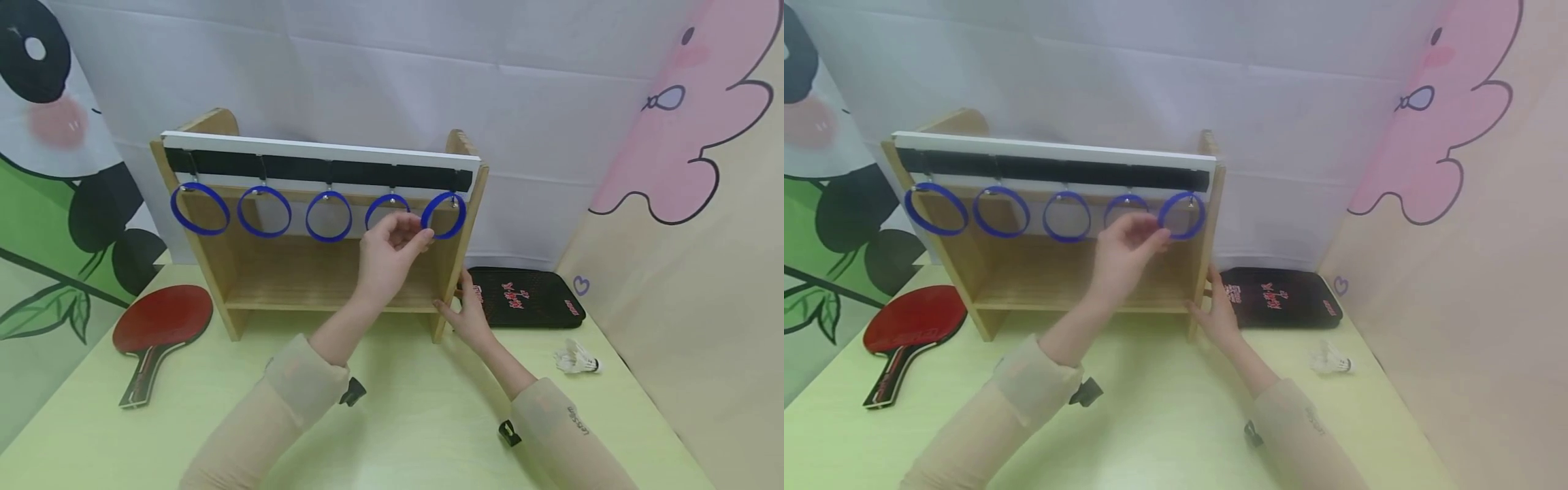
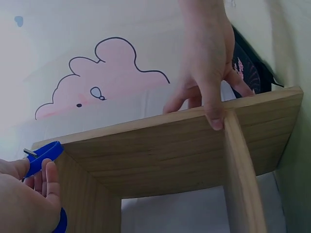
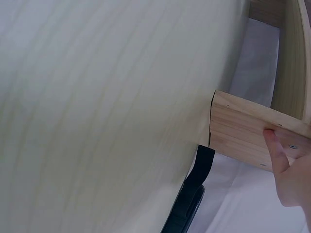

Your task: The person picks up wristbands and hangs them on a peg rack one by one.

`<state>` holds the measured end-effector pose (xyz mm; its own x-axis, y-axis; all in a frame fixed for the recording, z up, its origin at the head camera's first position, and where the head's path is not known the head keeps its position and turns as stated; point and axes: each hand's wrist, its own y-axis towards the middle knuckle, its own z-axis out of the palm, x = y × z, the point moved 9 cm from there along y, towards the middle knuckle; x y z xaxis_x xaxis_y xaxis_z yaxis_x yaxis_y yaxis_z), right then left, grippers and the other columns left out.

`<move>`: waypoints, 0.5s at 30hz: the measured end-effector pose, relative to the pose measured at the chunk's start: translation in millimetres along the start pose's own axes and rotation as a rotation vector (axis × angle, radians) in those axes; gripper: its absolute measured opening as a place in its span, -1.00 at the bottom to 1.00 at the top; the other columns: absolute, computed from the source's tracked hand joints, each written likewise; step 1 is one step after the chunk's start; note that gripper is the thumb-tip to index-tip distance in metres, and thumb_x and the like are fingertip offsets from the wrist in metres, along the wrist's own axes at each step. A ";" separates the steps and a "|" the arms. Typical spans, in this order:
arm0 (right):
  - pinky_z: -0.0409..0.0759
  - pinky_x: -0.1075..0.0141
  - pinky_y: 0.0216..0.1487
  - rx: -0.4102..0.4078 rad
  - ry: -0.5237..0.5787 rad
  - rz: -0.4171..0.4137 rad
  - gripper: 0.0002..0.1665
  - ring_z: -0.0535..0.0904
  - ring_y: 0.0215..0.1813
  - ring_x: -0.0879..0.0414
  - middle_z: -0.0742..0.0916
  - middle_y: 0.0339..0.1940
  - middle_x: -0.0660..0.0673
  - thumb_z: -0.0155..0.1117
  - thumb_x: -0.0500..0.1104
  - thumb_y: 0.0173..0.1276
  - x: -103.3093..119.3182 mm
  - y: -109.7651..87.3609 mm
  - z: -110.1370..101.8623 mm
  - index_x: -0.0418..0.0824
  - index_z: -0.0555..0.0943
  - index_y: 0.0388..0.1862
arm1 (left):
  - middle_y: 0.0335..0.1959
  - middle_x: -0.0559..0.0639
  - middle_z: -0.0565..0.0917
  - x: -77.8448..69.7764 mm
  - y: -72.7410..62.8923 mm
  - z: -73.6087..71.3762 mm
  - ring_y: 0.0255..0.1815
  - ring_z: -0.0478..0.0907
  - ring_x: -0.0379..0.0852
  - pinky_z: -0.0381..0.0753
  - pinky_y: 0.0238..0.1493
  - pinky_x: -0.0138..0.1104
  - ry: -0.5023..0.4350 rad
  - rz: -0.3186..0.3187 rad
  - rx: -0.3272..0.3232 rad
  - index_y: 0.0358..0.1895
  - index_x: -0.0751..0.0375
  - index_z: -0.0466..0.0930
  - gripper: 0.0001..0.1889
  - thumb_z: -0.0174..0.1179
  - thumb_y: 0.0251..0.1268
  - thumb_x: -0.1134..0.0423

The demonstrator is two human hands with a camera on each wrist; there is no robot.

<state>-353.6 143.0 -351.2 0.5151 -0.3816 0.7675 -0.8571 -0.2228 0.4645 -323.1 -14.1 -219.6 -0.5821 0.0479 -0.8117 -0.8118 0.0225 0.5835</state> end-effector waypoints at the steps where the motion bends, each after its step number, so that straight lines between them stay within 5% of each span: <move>1: 0.44 -0.14 0.17 0.000 -0.001 0.000 -0.06 0.45 0.17 -0.37 0.36 0.23 -0.44 0.24 -0.40 0.26 -0.3 0.1 0.6 -0.29 -0.07 0.47 | -0.28 0.17 0.65 2.3 -0.8 -0.6 -0.27 0.66 0.07 0.67 -0.19 -0.33 0.003 -0.007 0.001 -0.14 0.35 0.54 -0.76 0.27 0.20 0.29; 15: 0.35 -0.16 0.25 0.002 0.005 0.004 -0.05 0.42 0.18 -0.38 0.36 0.24 -0.46 0.24 -0.40 0.26 -3.9 1.6 0.5 -0.29 -0.09 0.48 | -0.27 0.04 0.66 19.3 -10.2 -0.9 -0.30 0.66 -0.09 0.67 -0.23 -0.34 0.083 -0.056 0.074 -0.09 0.27 0.57 -0.73 0.30 0.17 0.24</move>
<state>-357.0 143.6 -353.7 0.5121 -0.3779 0.7713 -0.8589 -0.2236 0.4607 -326.1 -14.3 -241.2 -0.5404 -0.0379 -0.8406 -0.8392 0.0966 0.5351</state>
